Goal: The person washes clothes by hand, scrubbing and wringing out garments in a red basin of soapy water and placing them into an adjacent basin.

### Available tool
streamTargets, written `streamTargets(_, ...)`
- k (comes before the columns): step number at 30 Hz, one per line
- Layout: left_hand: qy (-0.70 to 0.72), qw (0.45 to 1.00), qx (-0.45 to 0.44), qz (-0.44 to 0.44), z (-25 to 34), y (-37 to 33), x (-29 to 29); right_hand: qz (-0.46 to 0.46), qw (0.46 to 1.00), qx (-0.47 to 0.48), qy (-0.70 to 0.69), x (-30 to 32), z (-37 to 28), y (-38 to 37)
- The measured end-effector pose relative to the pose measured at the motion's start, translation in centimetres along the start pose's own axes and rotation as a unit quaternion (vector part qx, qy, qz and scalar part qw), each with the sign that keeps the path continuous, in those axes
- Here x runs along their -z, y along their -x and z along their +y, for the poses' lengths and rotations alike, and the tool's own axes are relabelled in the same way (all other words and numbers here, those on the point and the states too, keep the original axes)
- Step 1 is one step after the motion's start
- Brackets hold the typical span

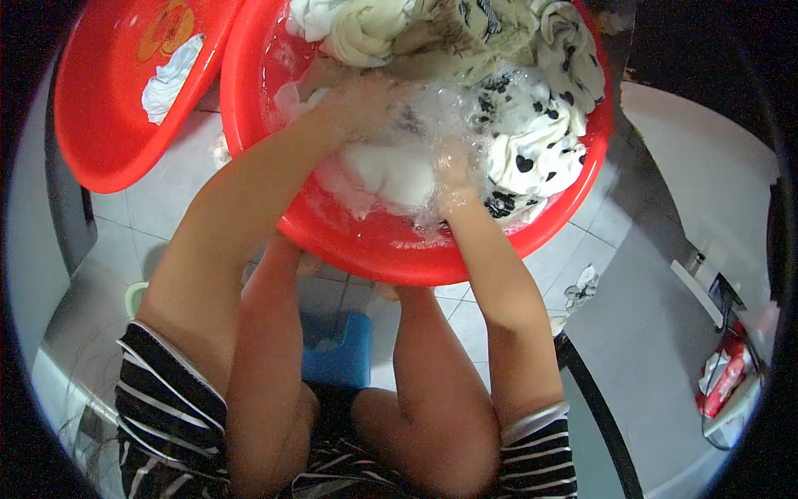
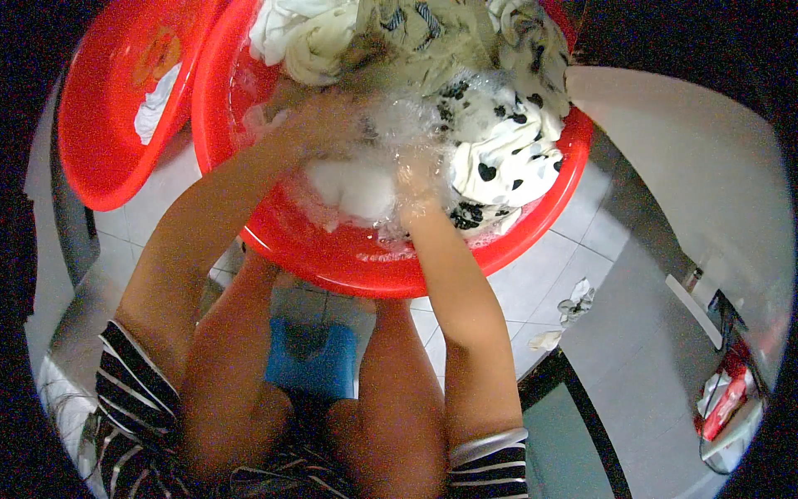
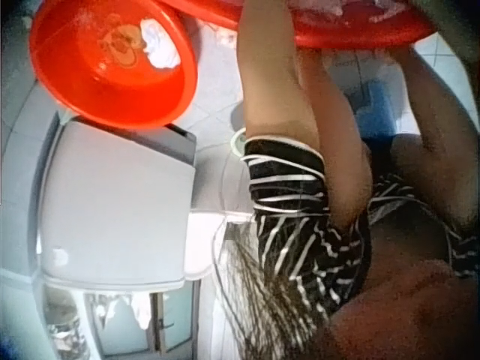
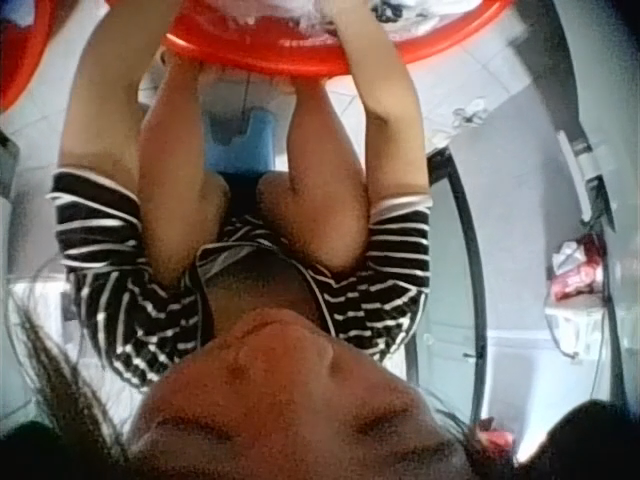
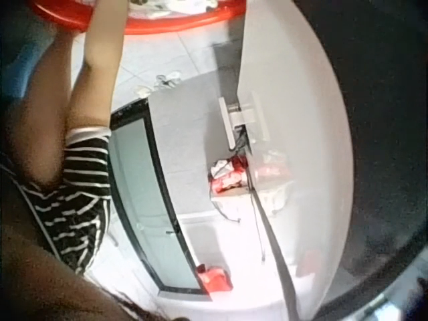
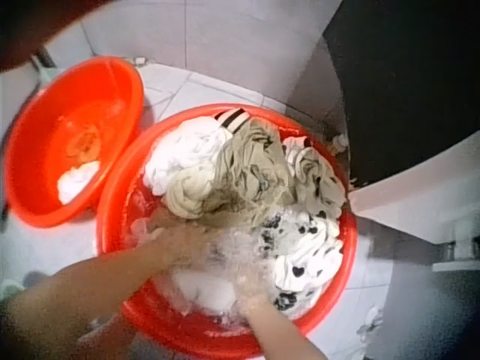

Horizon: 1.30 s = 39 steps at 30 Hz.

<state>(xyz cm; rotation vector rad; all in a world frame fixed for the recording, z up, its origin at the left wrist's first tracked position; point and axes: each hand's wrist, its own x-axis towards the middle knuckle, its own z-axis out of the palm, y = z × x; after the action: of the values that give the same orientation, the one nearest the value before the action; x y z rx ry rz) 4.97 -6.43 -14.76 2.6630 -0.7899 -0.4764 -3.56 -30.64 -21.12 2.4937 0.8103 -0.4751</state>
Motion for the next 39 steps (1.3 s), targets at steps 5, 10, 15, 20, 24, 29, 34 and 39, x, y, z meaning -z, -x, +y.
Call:
streamTargets(5,0.22,0.973,0.064,-0.018,0.3,4.2,4.6,-0.091,0.898,-0.214,-0.373,18.7,0.6,0.5)
streamTargets(10,0.352,0.93,-0.002,0.102,-1.0,7.0,5.3,0.104,0.451,-0.211,-0.861,28.2,5.2,8.3)
streamTargets(15,0.378,0.926,-0.011,-0.019,0.0,9.7,9.7,0.177,0.439,-0.146,-0.868,31.1,7.4,13.5)
streamTargets(20,0.544,0.818,-0.023,0.184,3.9,12.1,13.3,0.142,0.54,-0.303,-0.772,27.4,6.4,11.9)
streamTargets(24,0.314,0.946,-0.019,0.075,5.3,11.7,10.6,0.058,0.564,-0.228,-0.791,24.9,0.9,7.1)
streamTargets(29,0.211,0.976,0.055,0.001,3.7,9.2,2.9,-0.097,0.836,-0.234,-0.486,18.9,-1.8,1.3)
streamTargets(34,0.198,0.979,0.022,-0.028,1.7,6.5,-3.3,0.056,0.942,-0.218,-0.25,9.8,-4.4,-1.8)
streamTargets(39,0.133,0.991,0.018,0.024,0.7,6.2,-3.5,-0.051,0.901,-0.181,-0.391,15.2,-3.1,-2.1)
